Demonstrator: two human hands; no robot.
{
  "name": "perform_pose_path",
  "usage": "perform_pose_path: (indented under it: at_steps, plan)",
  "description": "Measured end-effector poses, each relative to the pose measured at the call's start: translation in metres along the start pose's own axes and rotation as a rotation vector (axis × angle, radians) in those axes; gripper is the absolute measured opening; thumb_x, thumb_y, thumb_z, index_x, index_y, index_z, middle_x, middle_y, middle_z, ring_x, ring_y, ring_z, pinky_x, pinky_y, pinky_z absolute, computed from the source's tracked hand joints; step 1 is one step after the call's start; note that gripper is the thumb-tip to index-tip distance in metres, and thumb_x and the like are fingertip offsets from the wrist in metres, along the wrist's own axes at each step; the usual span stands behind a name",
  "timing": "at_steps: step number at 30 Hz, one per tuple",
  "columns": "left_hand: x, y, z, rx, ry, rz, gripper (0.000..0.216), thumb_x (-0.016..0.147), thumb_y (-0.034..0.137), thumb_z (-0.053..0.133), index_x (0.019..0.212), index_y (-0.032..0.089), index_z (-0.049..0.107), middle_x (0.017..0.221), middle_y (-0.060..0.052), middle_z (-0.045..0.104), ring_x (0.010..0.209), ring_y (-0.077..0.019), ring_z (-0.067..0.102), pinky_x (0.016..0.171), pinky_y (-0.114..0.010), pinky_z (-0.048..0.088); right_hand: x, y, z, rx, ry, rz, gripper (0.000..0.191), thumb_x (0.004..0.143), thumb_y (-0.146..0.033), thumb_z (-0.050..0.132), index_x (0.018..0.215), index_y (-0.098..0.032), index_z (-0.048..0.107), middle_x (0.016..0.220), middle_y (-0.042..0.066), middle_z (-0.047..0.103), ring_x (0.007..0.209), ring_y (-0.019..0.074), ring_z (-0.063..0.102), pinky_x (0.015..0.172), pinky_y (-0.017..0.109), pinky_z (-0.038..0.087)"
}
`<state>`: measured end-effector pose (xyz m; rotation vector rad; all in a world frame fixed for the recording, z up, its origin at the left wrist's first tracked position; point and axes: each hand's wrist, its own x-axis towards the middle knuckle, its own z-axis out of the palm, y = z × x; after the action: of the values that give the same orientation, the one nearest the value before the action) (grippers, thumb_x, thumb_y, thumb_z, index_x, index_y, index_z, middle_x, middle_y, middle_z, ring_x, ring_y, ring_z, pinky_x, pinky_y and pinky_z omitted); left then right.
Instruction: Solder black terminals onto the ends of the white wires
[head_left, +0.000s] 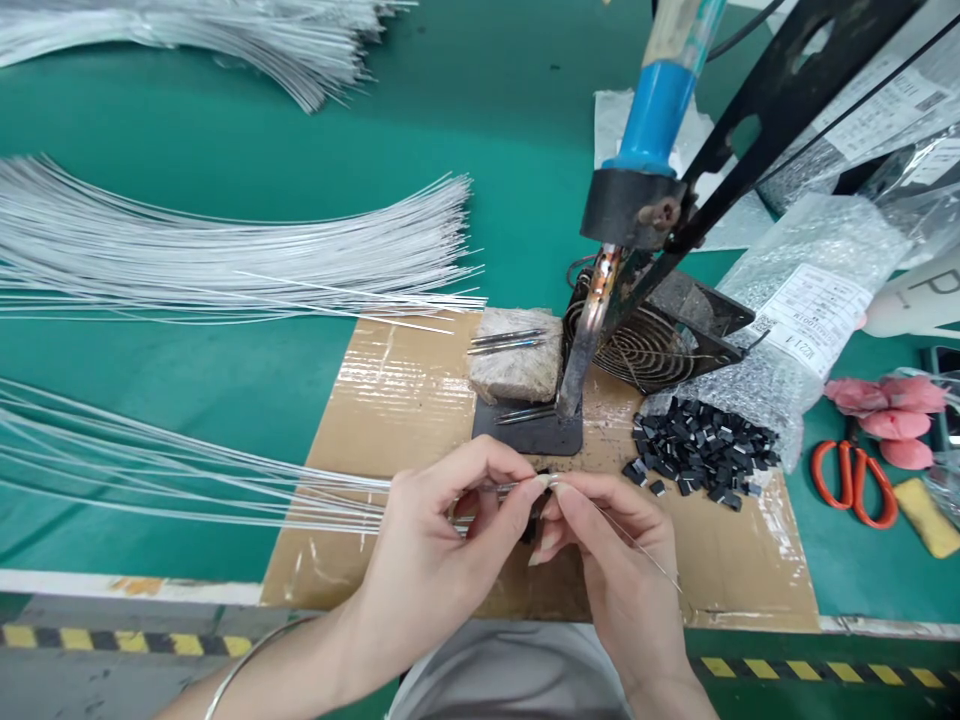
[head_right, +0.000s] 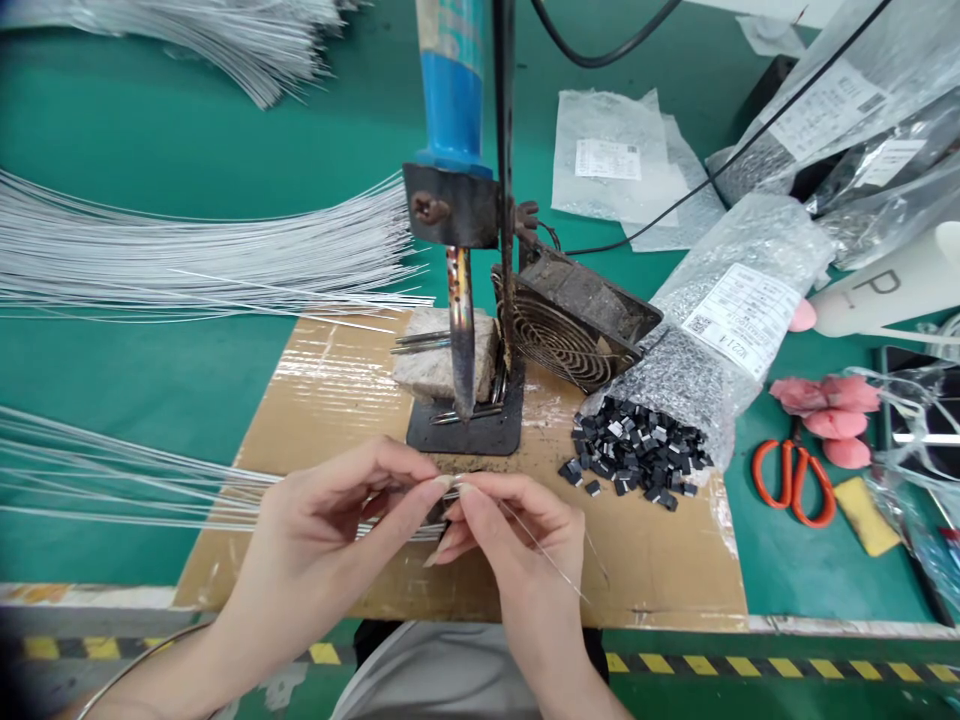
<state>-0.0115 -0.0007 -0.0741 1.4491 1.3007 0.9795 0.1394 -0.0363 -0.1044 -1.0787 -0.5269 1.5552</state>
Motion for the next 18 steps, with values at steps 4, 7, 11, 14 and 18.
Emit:
perform_pose_path:
  at_steps: [4, 7, 11, 14, 18]
  plan:
    - [0.0, -0.002, 0.0, 0.018, 0.007, 0.014, 0.016, 0.093, 0.02, 0.067, 0.078, 0.02, 0.071, 0.064, 0.001, 0.071, 0.053, -0.0114, 0.063, 0.046, -0.019, 0.044, 0.001, 0.001, 0.0, 0.004, 0.004, 0.004, 0.008, 0.091, -0.034, 0.087, 0.092, -0.027, 0.089, 0.077, -0.001, 0.083, 0.06, 0.0084, 0.075, 0.061, 0.015, 0.066]
    - [0.0, -0.002, 0.0, 0.039, 0.015, 0.044, 0.016, 0.093, 0.019, 0.067, 0.077, 0.019, 0.07, 0.064, 0.001, 0.069, 0.052, -0.0111, 0.061, 0.046, -0.019, 0.043, 0.001, 0.0, 0.001, 0.028, 0.001, 0.02, 0.008, 0.091, -0.034, 0.088, 0.092, -0.026, 0.089, 0.077, -0.002, 0.082, 0.06, 0.0075, 0.075, 0.062, 0.014, 0.065]
    - [-0.001, -0.006, 0.001, 0.05, 0.01, 0.071, 0.017, 0.095, 0.018, 0.066, 0.078, 0.02, 0.07, 0.065, 0.002, 0.068, 0.053, -0.0105, 0.06, 0.047, -0.02, 0.042, 0.001, -0.001, 0.003, 0.079, -0.011, 0.045, 0.008, 0.089, -0.033, 0.089, 0.091, -0.026, 0.089, 0.076, -0.002, 0.082, 0.06, 0.0065, 0.074, 0.061, 0.013, 0.064]
    - [-0.004, -0.011, 0.003, 0.056, 0.018, 0.094, 0.017, 0.097, 0.018, 0.065, 0.081, 0.021, 0.069, 0.065, 0.004, 0.067, 0.053, -0.0095, 0.057, 0.048, -0.019, 0.041, 0.001, -0.002, 0.003, 0.101, -0.009, 0.066, 0.008, 0.089, -0.033, 0.09, 0.09, -0.025, 0.089, 0.075, -0.003, 0.081, 0.059, 0.0057, 0.072, 0.06, 0.012, 0.063]
    - [-0.005, -0.013, 0.002, 0.091, 0.013, 0.132, 0.017, 0.097, 0.015, 0.066, 0.081, 0.022, 0.069, 0.064, 0.006, 0.065, 0.053, -0.0082, 0.053, 0.049, -0.018, 0.04, 0.005, -0.006, 0.001, 0.127, -0.035, 0.115, 0.009, 0.086, -0.033, 0.091, 0.087, -0.024, 0.088, 0.072, -0.002, 0.08, 0.055, 0.0061, 0.07, 0.055, 0.013, 0.062]
